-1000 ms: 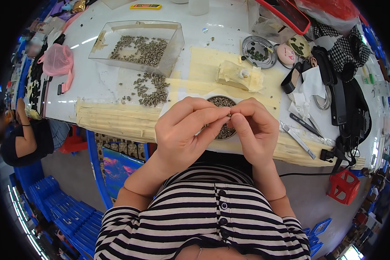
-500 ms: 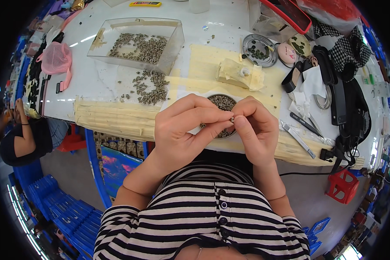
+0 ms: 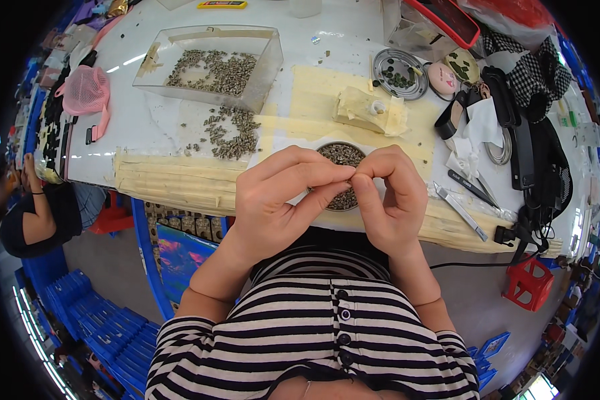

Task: Assembling small mechanical parts at a factory workbench.

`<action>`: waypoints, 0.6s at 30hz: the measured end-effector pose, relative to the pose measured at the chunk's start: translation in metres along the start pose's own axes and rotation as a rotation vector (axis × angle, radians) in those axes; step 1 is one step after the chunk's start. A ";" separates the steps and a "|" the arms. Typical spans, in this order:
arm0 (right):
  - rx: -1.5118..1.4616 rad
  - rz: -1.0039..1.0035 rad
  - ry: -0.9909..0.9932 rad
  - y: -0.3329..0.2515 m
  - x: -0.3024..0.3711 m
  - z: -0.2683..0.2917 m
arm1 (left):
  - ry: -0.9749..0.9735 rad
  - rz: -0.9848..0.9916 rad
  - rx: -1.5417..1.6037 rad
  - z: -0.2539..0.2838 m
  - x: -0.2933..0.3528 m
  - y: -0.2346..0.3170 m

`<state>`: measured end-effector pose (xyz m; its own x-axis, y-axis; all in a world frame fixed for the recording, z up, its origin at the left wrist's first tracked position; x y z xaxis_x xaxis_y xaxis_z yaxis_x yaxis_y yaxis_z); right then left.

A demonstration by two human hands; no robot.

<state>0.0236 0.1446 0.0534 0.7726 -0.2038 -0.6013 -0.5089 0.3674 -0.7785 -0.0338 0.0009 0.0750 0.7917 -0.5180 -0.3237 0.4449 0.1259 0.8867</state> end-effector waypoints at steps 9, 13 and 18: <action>0.048 0.034 0.022 -0.002 -0.001 0.001 | 0.041 -0.036 -0.031 0.001 0.000 -0.002; 0.028 0.024 0.026 -0.001 -0.001 0.001 | 0.034 -0.005 0.040 0.000 0.001 -0.006; 0.015 -0.006 0.023 0.000 -0.001 0.000 | 0.028 0.084 0.303 -0.005 0.004 -0.024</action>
<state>0.0234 0.1450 0.0538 0.7668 -0.2267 -0.6005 -0.4984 0.3792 -0.7796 -0.0391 0.0004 0.0505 0.8334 -0.4926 -0.2506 0.2362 -0.0925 0.9673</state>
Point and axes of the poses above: each hand's wrist, its own x-axis away from the middle knuckle, its own z-axis out of the back of the hand, y = z × x, the point moved 6 cm from there along -x, towards the middle knuckle, and after that the axes turned 8 degrees about z, right-handed, at the moved point
